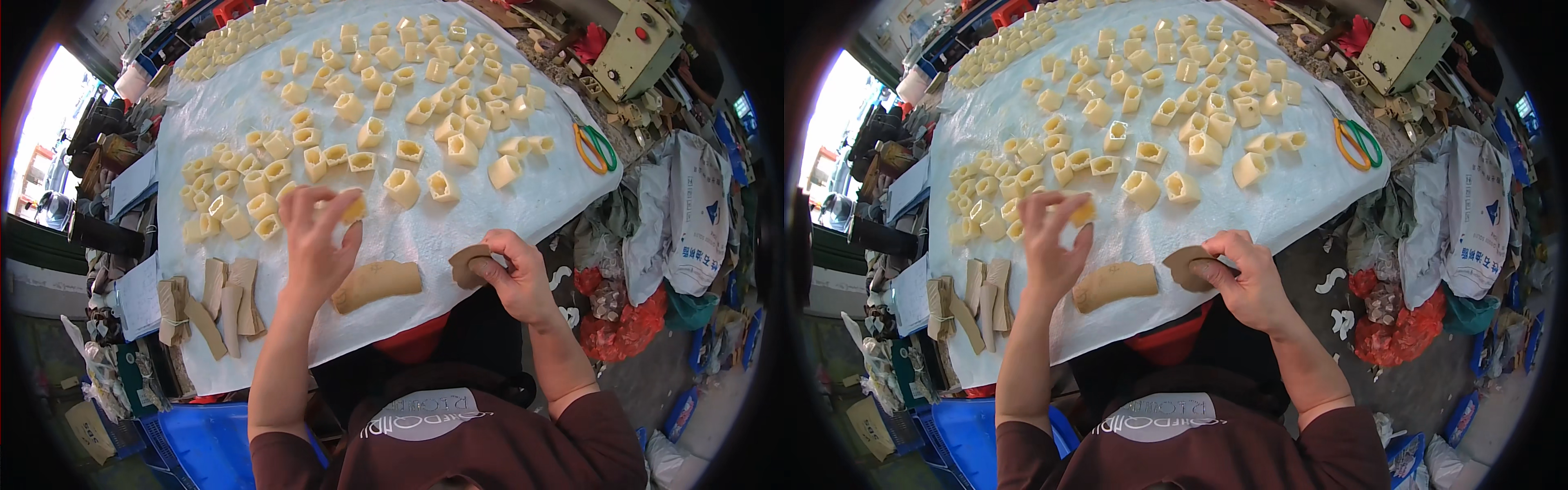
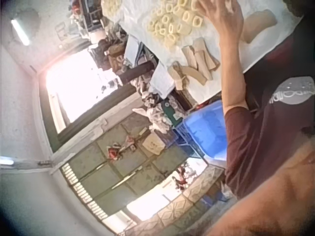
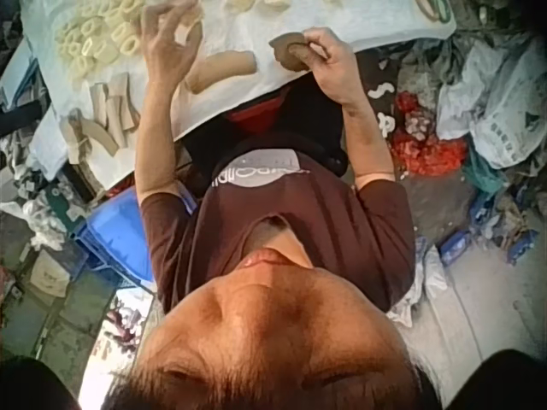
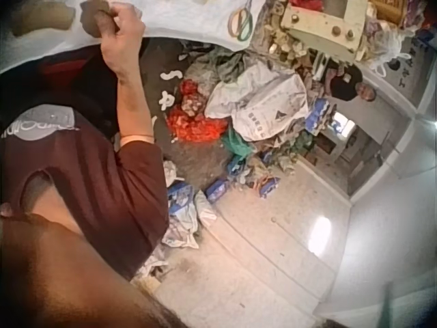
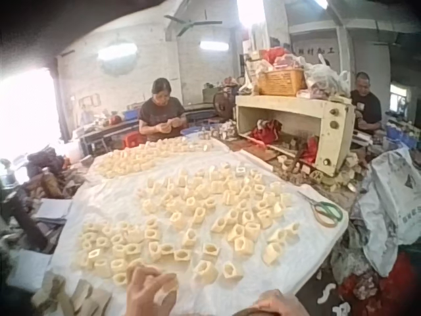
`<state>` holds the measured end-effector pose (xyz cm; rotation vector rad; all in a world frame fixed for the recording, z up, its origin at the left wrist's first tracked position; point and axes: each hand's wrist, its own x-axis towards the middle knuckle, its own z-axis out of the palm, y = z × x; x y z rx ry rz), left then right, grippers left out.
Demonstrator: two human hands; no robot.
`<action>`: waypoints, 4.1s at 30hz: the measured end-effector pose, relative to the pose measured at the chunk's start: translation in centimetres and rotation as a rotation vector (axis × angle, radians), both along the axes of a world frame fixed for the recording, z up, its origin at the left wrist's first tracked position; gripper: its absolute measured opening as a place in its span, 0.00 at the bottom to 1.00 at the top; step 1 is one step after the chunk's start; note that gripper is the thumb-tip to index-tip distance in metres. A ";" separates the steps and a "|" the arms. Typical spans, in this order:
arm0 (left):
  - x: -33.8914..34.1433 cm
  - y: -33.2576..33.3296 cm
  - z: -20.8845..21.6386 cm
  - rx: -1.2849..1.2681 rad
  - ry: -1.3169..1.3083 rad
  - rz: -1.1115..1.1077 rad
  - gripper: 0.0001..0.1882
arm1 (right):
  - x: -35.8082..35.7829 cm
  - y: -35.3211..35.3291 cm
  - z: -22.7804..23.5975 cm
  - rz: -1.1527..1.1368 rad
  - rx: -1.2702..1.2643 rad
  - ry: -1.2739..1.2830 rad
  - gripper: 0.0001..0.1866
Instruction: The person transfers small, square, beige food items from a blue plastic basin into a clear plastic bag, then ties the bag closed. They then move a red stool to a table and begin wrapping individual beige food items with thin brown paper sheets.
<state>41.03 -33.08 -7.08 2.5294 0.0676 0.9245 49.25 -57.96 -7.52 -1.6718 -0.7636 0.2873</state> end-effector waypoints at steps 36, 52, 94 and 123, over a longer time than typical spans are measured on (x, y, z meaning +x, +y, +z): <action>-12.4 -8.2 -0.6 -1.641 0.208 -0.453 0.39 | -4.4 4.5 3.7 0.579 -0.281 0.030 0.09; -13.2 -8.9 -0.9 -1.632 0.267 -0.403 0.27 | -4.6 4.3 3.3 0.622 -0.241 0.140 0.10; -12.0 -9.7 -0.3 -1.358 0.403 -0.343 0.21 | -4.2 3.9 1.2 0.558 -0.190 -0.131 0.06; -10.8 -9.9 -0.5 -1.726 0.178 -0.227 0.26 | -4.8 3.7 1.5 0.582 -0.141 -0.161 0.34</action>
